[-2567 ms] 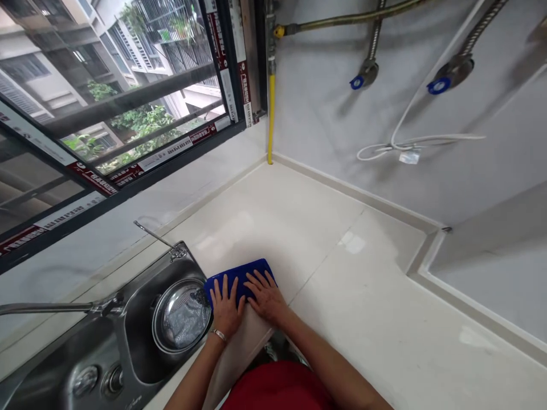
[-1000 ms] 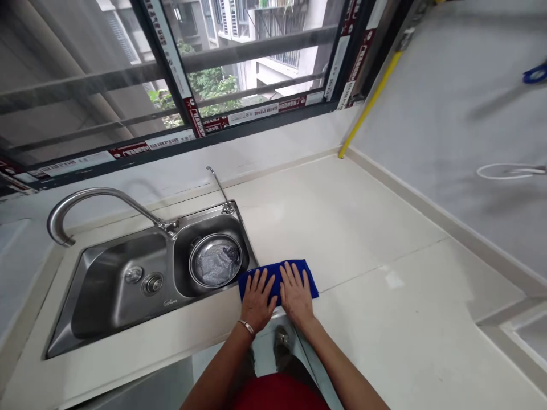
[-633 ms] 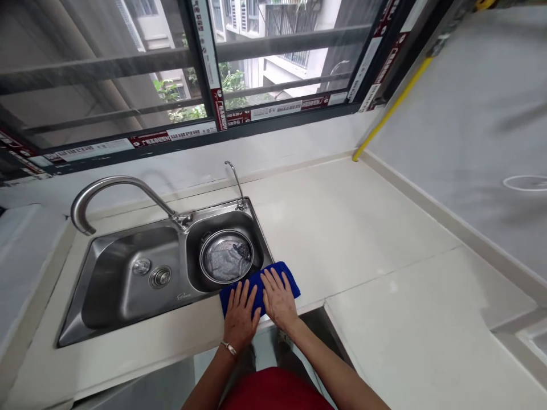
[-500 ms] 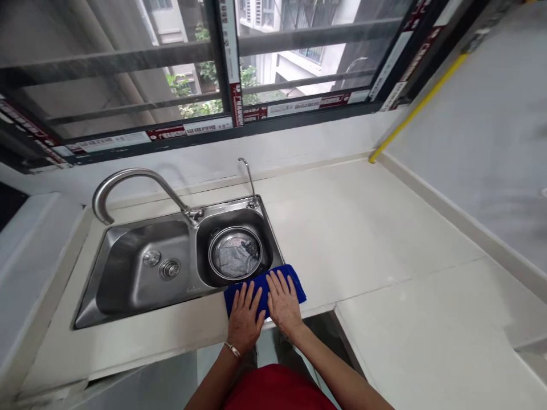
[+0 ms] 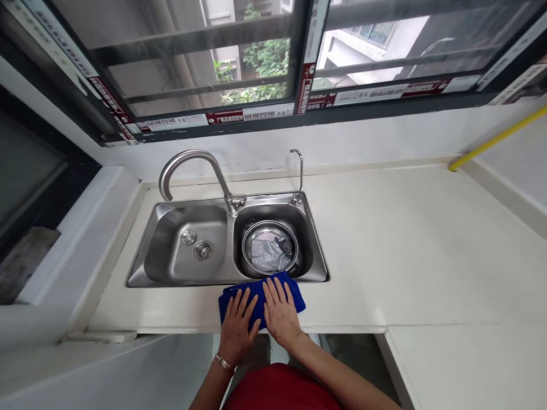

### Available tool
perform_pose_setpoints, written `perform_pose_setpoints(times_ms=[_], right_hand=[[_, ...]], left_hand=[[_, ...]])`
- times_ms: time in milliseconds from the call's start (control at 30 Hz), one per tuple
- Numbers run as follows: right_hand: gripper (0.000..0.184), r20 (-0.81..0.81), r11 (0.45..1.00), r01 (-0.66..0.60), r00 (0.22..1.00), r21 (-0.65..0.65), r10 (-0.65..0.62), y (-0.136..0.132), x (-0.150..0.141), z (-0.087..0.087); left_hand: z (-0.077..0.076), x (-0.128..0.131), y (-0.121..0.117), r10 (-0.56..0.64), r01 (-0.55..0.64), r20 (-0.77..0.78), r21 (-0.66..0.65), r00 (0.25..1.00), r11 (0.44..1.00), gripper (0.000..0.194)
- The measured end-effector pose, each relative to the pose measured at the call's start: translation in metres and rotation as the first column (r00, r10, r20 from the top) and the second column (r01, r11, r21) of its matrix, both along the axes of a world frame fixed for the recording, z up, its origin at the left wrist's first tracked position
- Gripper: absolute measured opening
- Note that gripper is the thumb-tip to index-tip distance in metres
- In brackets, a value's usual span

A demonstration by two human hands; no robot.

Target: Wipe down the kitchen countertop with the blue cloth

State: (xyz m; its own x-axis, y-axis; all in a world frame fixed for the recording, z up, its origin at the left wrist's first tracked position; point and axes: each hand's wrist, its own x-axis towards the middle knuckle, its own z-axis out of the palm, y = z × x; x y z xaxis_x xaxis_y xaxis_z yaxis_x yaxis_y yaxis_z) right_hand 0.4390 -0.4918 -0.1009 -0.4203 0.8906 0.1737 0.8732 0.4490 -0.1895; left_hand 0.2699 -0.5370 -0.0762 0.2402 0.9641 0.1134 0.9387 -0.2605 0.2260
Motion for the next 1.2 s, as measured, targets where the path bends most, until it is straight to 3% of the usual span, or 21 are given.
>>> perform_pose_setpoints(times_ms=[333, 467, 567, 633, 733, 800, 933, 1033, 1100, 1200], right_hand=[[0.059, 0.013, 0.971, -0.230, 0.973, -0.062, 0.232, 0.004, -0.096, -0.001], [0.063, 0.040, 0.959, -0.271, 0.961, -0.089, 0.275, -0.001, -0.135, 0.006], [0.059, 0.056, 0.936, -0.330, 0.939, -0.126, 0.339, 0.013, -0.140, 0.017], [0.058, 0.008, 0.870, -0.470, 0.879, -0.148, 0.477, 0.037, -0.131, 0.023], [0.043, -0.131, 0.688, -0.712, 0.702, -0.139, 0.700, 0.085, -0.118, 0.025], [0.039, -0.191, 0.584, -0.807, 0.588, -0.085, 0.786, 0.110, -0.119, 0.022], [0.046, -0.246, 0.449, -0.893, 0.442, -0.028, 0.863, 0.119, -0.144, 0.018], [0.058, -0.270, 0.384, -0.917, 0.398, -0.106, 0.877, 0.108, -0.161, 0.018], [0.062, -0.258, 0.405, -0.895, 0.442, -0.185, 0.859, 0.103, -0.165, 0.018], [0.063, -0.186, 0.481, -0.839, 0.530, -0.254, 0.827, 0.095, -0.163, 0.018]], left_hand=[[0.000, -0.080, -0.024, 0.212, -0.214, -0.085, -0.010, 0.973, 0.977, 0.059], [0.004, -0.121, -0.027, 0.196, -0.201, -0.089, -0.058, 0.977, 0.978, 0.055], [0.009, -0.147, -0.025, 0.148, -0.152, -0.051, -0.095, 0.988, 0.984, 0.054], [0.010, -0.162, -0.023, 0.103, -0.103, -0.010, -0.108, 0.995, 0.989, 0.054], [0.010, -0.181, -0.014, 0.024, -0.018, 0.059, -0.099, 0.998, 0.995, 0.052], [0.007, -0.191, -0.006, 0.002, 0.006, 0.095, -0.081, 0.995, 0.997, 0.049], [0.006, -0.196, 0.002, 0.030, -0.031, 0.121, 0.005, 0.992, 1.000, 0.044], [0.017, -0.185, -0.016, 0.123, -0.143, 0.143, 0.145, 0.982, 0.979, 0.042], [0.030, -0.175, -0.041, 0.182, -0.218, 0.181, 0.210, 0.967, 0.953, 0.046], [0.049, -0.159, -0.089, 0.297, -0.347, 0.214, 0.253, 0.930, 0.903, 0.051]])
